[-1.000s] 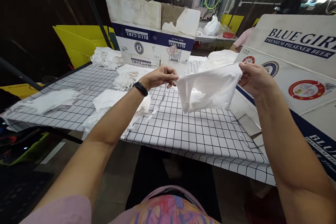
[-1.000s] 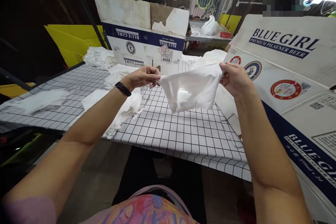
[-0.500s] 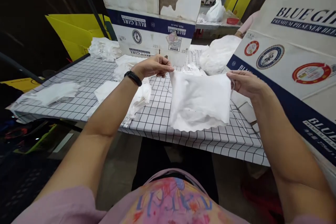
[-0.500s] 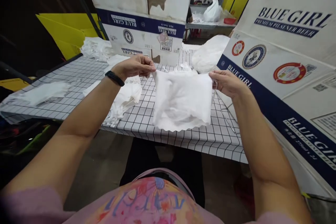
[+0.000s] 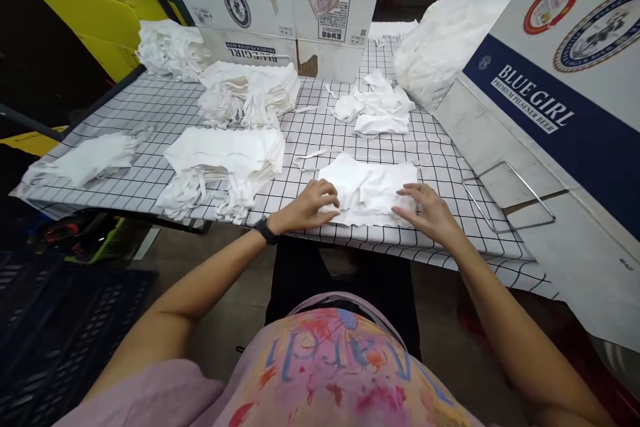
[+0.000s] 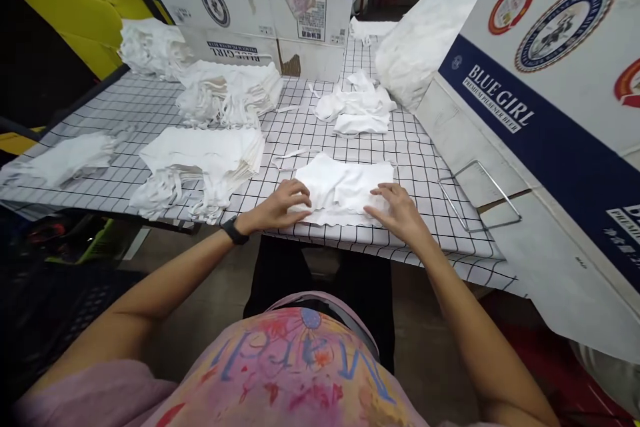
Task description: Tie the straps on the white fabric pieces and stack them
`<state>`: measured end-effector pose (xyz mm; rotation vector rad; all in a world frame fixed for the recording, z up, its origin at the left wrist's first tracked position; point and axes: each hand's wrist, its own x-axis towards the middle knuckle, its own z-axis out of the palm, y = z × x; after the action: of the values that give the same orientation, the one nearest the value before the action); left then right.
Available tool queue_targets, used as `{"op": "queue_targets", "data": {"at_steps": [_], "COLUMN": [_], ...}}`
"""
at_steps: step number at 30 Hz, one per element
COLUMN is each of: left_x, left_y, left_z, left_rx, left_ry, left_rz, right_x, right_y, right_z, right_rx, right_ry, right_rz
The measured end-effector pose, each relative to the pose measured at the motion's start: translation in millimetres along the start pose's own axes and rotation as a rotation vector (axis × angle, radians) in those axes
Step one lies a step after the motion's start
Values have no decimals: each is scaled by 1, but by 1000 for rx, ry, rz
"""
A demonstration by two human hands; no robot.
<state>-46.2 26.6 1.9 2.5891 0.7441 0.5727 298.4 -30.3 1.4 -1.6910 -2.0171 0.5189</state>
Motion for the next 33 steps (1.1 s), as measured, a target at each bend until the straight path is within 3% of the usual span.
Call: {"op": "queue_targets", "data": {"at_steps": [3, 8, 18, 20, 23, 26, 29, 33], "left_x": [-18, -23, -22, -23, -21, -8, 15, 53], "left_y": [5, -2, -3, -3, -3, -3, -6, -8], "left_z": [-4, -14, -18, -18, -24, -39, -66, -113], "left_rx": [51, 128, 150, 80, -34, -199, -322, -336], "left_ry": [-92, -174, -129, -106, -36, 92, 246, 348], "left_rz": [50, 19, 40, 30, -37, -180, -292, -272], "right_x": [-21, -35, -27, -23, -14, 3, 25, 56], "right_y": [1, 6, -3, -3, -3, -10, -25, -50], "right_z": [3, 10, -9, -15, -27, -48, -76, -118], "right_rx": [-53, -84, -49, 25, 367, 699, 801, 858], "right_ry": [-36, 117, 306, 325, 339, 386, 446, 527], "right_rz": [-33, -67, 91, 172, 302, 327, 294, 276]}}
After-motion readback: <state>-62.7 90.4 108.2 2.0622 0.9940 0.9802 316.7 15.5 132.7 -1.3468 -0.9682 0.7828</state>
